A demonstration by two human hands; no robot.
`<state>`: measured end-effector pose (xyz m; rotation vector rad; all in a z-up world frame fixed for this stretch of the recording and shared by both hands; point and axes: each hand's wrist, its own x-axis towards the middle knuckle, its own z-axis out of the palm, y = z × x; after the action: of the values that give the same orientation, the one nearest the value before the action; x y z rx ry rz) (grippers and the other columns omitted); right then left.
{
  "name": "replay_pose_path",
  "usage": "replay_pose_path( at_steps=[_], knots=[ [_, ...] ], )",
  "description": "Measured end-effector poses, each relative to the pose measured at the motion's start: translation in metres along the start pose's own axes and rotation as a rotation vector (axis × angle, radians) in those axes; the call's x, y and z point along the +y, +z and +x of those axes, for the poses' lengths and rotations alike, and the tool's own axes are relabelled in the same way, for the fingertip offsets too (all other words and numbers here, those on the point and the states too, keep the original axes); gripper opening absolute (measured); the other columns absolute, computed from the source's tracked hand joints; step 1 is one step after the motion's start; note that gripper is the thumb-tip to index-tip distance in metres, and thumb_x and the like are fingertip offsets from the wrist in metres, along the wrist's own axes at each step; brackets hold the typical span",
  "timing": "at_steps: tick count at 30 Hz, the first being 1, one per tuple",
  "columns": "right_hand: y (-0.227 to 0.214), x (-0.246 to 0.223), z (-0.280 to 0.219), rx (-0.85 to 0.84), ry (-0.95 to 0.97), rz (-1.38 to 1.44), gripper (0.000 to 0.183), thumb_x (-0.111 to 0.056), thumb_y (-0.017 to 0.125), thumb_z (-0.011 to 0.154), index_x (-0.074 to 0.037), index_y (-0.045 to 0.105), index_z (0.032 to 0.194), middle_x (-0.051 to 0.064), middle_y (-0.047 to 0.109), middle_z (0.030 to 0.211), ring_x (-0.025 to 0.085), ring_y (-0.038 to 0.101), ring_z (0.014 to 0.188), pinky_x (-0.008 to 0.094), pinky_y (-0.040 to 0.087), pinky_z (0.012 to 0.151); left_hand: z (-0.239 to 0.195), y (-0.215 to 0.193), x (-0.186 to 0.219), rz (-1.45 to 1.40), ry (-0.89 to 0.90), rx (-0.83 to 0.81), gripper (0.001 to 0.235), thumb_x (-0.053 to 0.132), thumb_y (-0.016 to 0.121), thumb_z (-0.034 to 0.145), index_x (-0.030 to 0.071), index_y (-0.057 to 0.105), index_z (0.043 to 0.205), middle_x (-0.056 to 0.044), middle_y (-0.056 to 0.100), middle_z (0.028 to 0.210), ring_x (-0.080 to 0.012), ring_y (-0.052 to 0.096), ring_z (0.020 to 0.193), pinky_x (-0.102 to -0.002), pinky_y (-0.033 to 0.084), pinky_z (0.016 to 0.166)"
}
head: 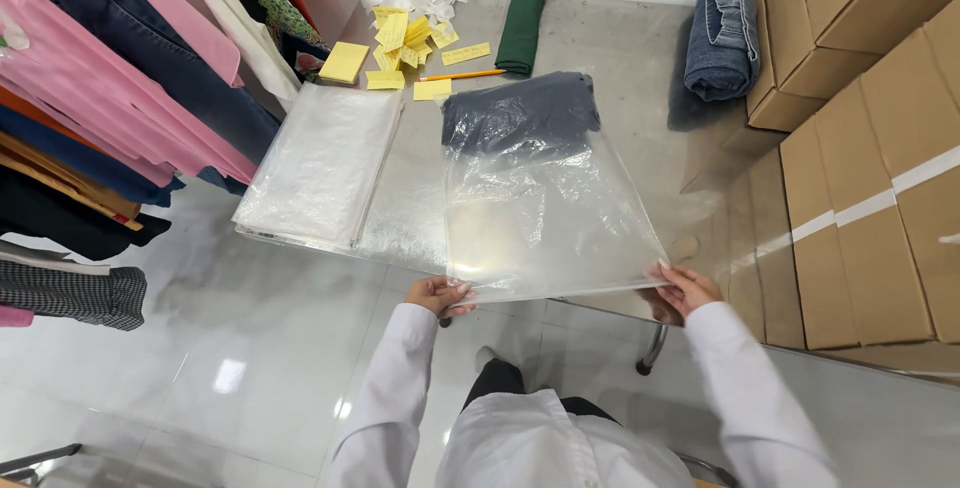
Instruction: The person wraps a folded dark garment in a clear plastic bag on a metal table. They then place the wrapped garment into a cardboard box, close the box, and tie a white ribbon around it to secure the package.
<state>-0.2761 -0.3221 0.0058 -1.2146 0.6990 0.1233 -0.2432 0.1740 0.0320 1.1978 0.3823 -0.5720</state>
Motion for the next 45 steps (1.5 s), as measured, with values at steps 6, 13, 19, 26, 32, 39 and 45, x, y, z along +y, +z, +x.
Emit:
replay_pose_path(
  at_steps=[6, 13, 19, 26, 32, 39, 45],
  knots=[
    [0.012, -0.043, -0.004, -0.106, 0.099, -0.198, 0.038, -0.016, 0.075, 0.092, 0.004, 0.060, 0.120, 0.024, 0.068, 0.119, 0.040, 0.068, 0.100, 0.051, 0.056, 0.092, 0.018, -0.027, 0.015, 0.250, 0.002, 0.115, 0.058, 0.031, 0.091, 0.082, 0.005, 0.065, 0.126, -0.019, 0.077, 0.105, -0.0295, 0.078, 0.087, -0.036, 0.068, 0.077],
    [0.051, -0.068, 0.088, 0.044, 0.044, -1.045, 0.087, -0.061, 0.082, 0.076, 0.003, 0.062, 0.132, 0.026, 0.070, 0.121, 0.041, 0.076, 0.091, 0.051, 0.063, 0.075, 0.045, 0.011, 0.069, -0.146, 0.056, 0.151, 0.083, 0.031, 0.083, 0.089, -0.010, 0.037, 0.144, -0.032, 0.065, 0.124, -0.0416, 0.067, 0.115, -0.048, 0.056, 0.100],
    [0.112, -0.112, 0.101, 0.021, -0.162, -0.771, 0.067, -0.049, 0.082, 0.087, -0.009, 0.058, 0.135, 0.018, 0.070, 0.120, 0.032, 0.068, 0.110, 0.049, 0.056, 0.087, 0.109, -0.003, 0.078, -0.131, 0.041, 0.164, 0.079, 0.028, 0.085, 0.089, -0.008, 0.040, 0.144, -0.028, 0.066, 0.126, -0.0375, 0.069, 0.114, -0.046, 0.056, 0.097],
    [0.133, -0.108, 0.133, -0.069, 0.038, -0.321, 0.053, -0.041, 0.069, 0.100, -0.006, 0.053, 0.137, 0.018, 0.067, 0.126, 0.034, 0.065, 0.116, 0.044, 0.053, 0.096, 0.166, -0.009, 0.097, -0.203, 0.021, 0.147, 0.063, 0.026, 0.075, 0.096, -0.008, 0.044, 0.139, -0.028, 0.068, 0.122, -0.0384, 0.071, 0.109, -0.045, 0.060, 0.090],
    [0.163, -0.145, 0.123, -0.041, 0.077, -0.305, 0.068, -0.043, 0.069, 0.099, -0.003, 0.044, 0.147, 0.024, 0.061, 0.133, 0.039, 0.062, 0.119, 0.049, 0.053, 0.097, 0.232, -0.007, 0.108, -0.267, 0.024, 0.175, 0.050, 0.023, 0.079, 0.092, -0.005, 0.057, 0.127, -0.027, 0.070, 0.112, -0.0405, 0.074, 0.097, -0.049, 0.064, 0.080],
    [0.157, -0.134, 0.212, -0.083, 0.069, -0.269, 0.032, -0.023, 0.070, 0.099, -0.004, 0.064, 0.124, 0.015, 0.072, 0.115, 0.028, 0.070, 0.106, 0.042, 0.055, 0.093, 0.310, -0.033, 0.105, -0.144, 0.157, 0.250, 0.037, 0.013, 0.085, 0.085, -0.006, 0.068, 0.112, -0.016, 0.071, 0.097, -0.0255, 0.070, 0.084, -0.044, 0.064, 0.074],
    [0.137, -0.132, 0.227, -0.126, 0.099, -0.295, 0.026, -0.034, 0.079, 0.091, -0.016, 0.071, 0.108, 0.002, 0.076, 0.105, 0.020, 0.072, 0.094, 0.036, 0.056, 0.083, 0.334, -0.060, 0.132, 0.082, 0.165, 0.256, 0.019, 0.033, 0.087, 0.082, 0.018, 0.081, 0.093, -0.006, 0.076, 0.081, -0.0216, 0.073, 0.069, -0.034, 0.064, 0.061]
  ],
)
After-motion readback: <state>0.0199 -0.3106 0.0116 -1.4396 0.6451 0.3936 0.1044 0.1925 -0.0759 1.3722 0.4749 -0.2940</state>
